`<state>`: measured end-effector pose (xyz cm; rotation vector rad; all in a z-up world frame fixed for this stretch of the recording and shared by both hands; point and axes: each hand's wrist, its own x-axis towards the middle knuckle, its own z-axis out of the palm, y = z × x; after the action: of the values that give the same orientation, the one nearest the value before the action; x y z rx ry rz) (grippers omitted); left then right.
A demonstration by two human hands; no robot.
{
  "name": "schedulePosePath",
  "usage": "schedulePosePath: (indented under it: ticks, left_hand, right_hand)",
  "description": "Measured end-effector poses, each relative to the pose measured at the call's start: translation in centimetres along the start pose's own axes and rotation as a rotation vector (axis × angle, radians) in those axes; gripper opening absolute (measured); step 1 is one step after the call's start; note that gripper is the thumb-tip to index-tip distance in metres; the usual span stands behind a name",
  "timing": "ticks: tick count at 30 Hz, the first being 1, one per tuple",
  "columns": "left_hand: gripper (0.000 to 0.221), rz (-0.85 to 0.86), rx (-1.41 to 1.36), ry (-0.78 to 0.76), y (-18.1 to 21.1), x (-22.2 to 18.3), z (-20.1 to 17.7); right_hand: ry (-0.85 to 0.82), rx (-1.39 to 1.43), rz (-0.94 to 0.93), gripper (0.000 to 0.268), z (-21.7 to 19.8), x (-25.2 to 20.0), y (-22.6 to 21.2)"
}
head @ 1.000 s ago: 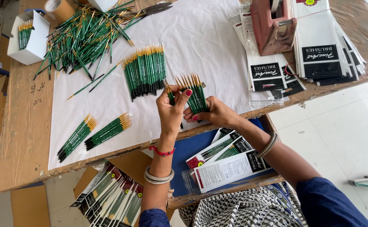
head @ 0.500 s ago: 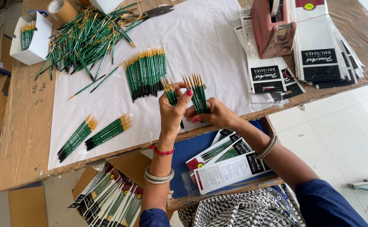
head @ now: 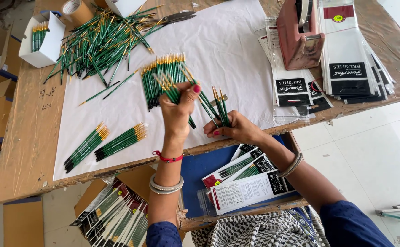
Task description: The person packages small green paintbrushes into plastic sleeves, gathers them into bundles, and places them into a cardboard box.
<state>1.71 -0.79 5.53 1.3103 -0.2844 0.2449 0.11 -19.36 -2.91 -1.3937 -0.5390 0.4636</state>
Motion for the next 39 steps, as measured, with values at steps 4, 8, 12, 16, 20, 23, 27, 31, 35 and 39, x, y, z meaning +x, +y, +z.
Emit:
schedulePosePath:
  ticks: [4, 8, 12, 16, 20, 23, 27, 31, 35, 39]
  left_hand:
    - [0.012, 0.026, -0.177, 0.062, 4.2, 1.9, -1.9]
    - [0.010, 0.505, 0.443, -0.128, 7.3, 3.2, -2.8]
    - [0.031, 1.017, 1.401, -0.158, 5.4, 8.1, -7.7]
    - [0.047, 0.996, 1.604, 0.043, 4.8, 10.1, -8.1]
    - [0.033, 0.359, 0.789, -0.007, 1.4, 6.1, -5.4]
    - [0.035, -0.052, 0.280, -0.195, -1.9, 2.2, -3.0]
    - [0.032, 0.002, 0.169, -0.322, -4.8, -0.6, -0.1]
    - [0.025, 0.086, 0.199, -0.267, -5.2, -1.0, 1.0]
    - [0.025, -0.001, 0.190, -0.215, -4.8, -1.2, 1.3]
    - [0.026, 0.011, 0.150, -0.233, -5.0, -1.4, 1.1]
  right_hand:
    - [-0.012, -0.029, 0.024, 0.021, 0.0, -0.2, -0.3]
    - [-0.014, 0.024, 0.008, 0.016, -0.2, -0.1, -0.1]
    - [0.015, 0.001, -0.024, 0.019, -0.1, 0.1, -0.4]
    - [0.062, -0.018, 0.034, 0.026, 0.3, -0.1, -0.9]
    - [0.075, -0.067, 0.045, 0.032, 0.3, -0.2, -1.5]
    - [0.057, -0.075, 0.048, 0.034, 0.1, -0.1, -1.2]
    - [0.034, 0.004, 0.026, 0.032, -0.6, -0.1, 1.0]
    - [0.065, -0.020, 0.082, 0.026, -1.4, -0.3, 2.9]
    - [0.073, 0.046, 0.054, 0.024, -1.2, -0.2, 2.3]
    - [0.111, 0.040, 0.120, 0.027, -0.8, -0.3, 1.7]
